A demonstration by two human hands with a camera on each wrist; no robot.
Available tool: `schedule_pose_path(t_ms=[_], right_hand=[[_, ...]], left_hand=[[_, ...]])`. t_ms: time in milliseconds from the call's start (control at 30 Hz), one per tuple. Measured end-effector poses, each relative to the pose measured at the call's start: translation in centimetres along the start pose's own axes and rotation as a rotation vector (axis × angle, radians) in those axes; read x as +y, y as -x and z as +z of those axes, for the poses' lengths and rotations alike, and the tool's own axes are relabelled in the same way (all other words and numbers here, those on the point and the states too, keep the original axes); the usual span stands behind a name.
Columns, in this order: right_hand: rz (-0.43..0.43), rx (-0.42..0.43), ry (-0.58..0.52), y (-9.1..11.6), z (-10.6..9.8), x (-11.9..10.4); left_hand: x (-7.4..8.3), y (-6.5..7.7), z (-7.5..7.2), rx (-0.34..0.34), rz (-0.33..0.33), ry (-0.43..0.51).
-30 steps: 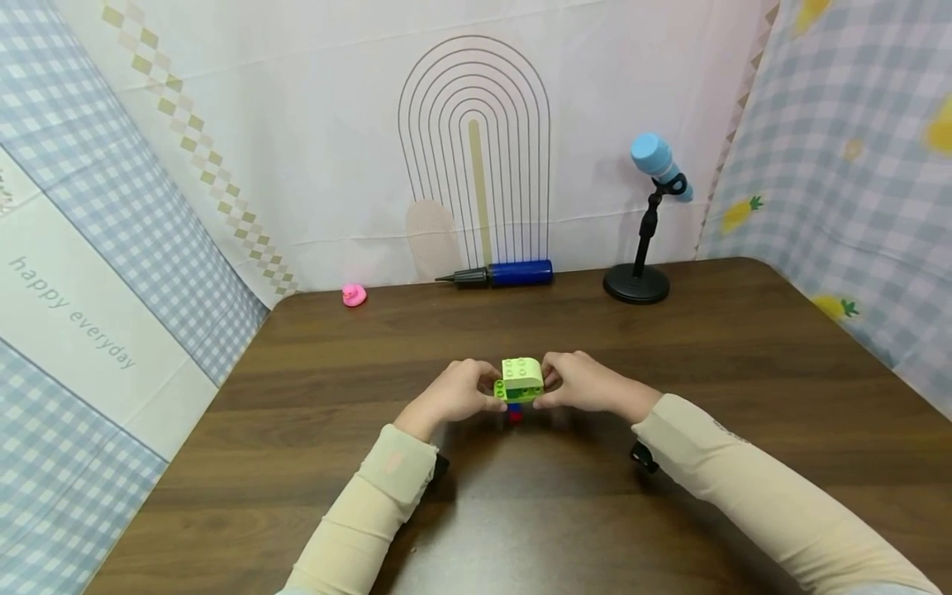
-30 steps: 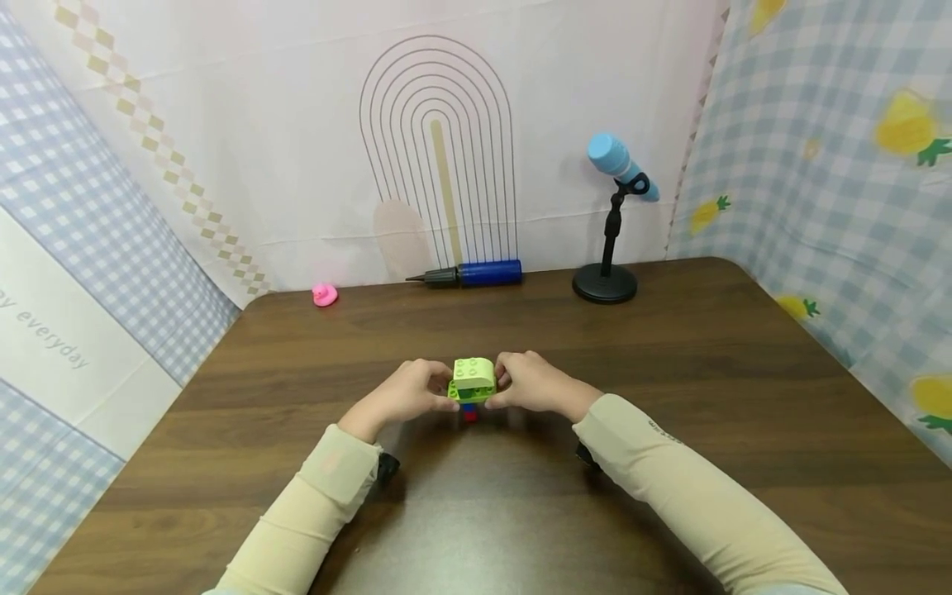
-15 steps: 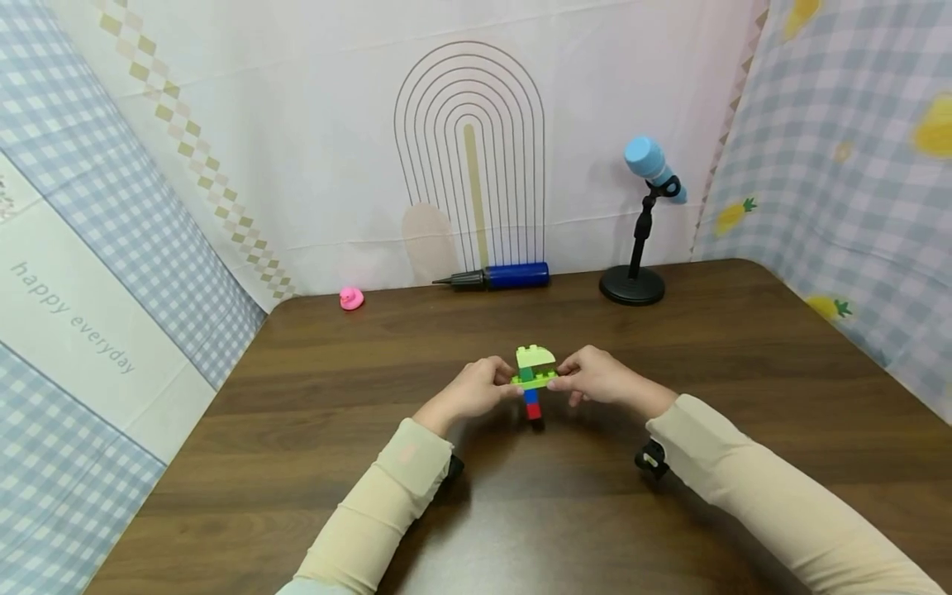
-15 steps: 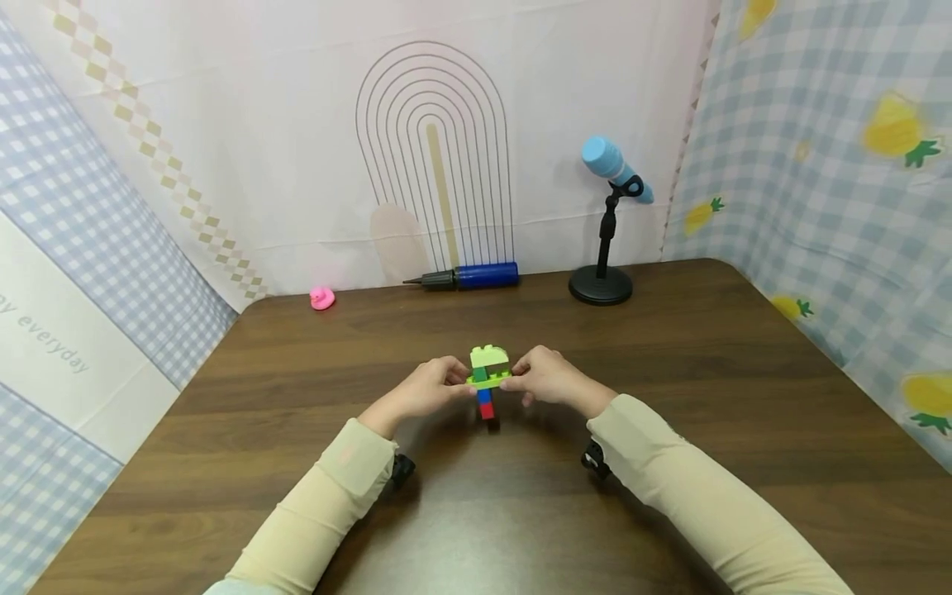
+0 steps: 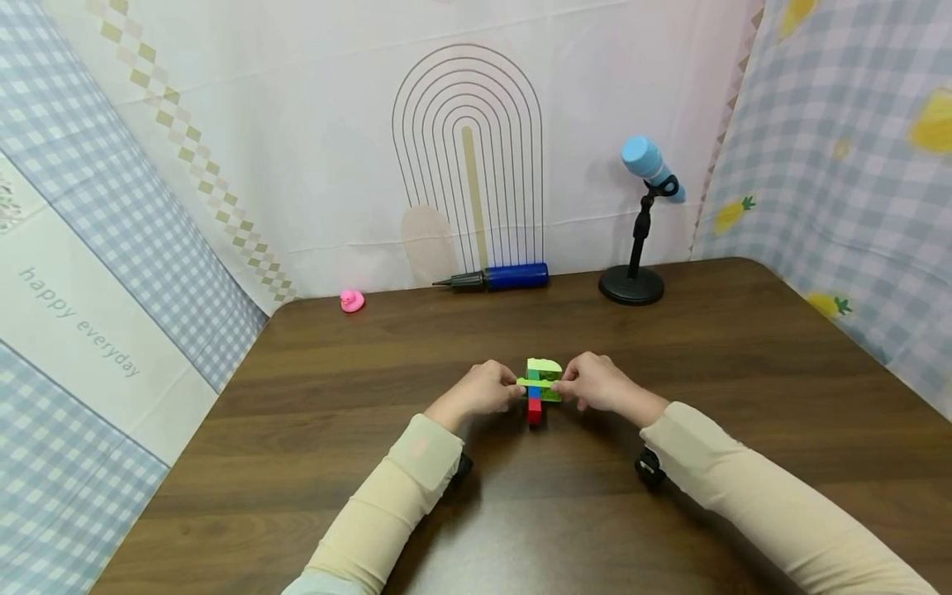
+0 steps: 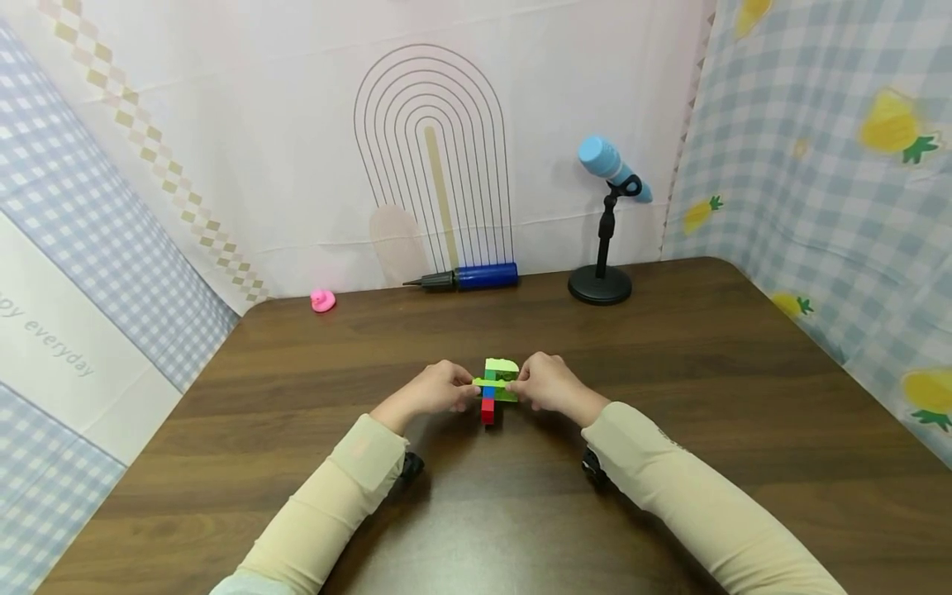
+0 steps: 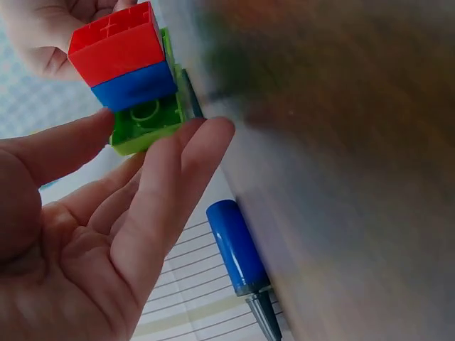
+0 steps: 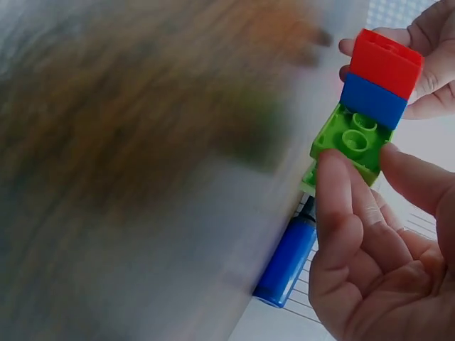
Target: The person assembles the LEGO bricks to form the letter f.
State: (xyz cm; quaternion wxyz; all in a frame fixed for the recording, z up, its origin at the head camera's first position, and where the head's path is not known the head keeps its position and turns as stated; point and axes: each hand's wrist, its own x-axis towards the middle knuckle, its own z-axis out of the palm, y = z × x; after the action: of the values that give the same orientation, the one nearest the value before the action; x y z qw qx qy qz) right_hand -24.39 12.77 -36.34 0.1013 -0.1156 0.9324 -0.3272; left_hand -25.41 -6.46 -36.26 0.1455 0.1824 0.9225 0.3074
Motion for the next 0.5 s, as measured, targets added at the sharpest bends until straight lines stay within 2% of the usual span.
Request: schedule_pose_path(t_ms=[200,500], right_hand=[[0.005,0.003,0.026,-0.31,0.39,0.15],[-0.028,0.046,0.051,-0.29,0.06,0.15]], left_hand=[[0.27,0.02,0.07,-0.047,-0.06,0.004],[-0.11,0.18,0.07,-0.053,-0.091,0.016]])
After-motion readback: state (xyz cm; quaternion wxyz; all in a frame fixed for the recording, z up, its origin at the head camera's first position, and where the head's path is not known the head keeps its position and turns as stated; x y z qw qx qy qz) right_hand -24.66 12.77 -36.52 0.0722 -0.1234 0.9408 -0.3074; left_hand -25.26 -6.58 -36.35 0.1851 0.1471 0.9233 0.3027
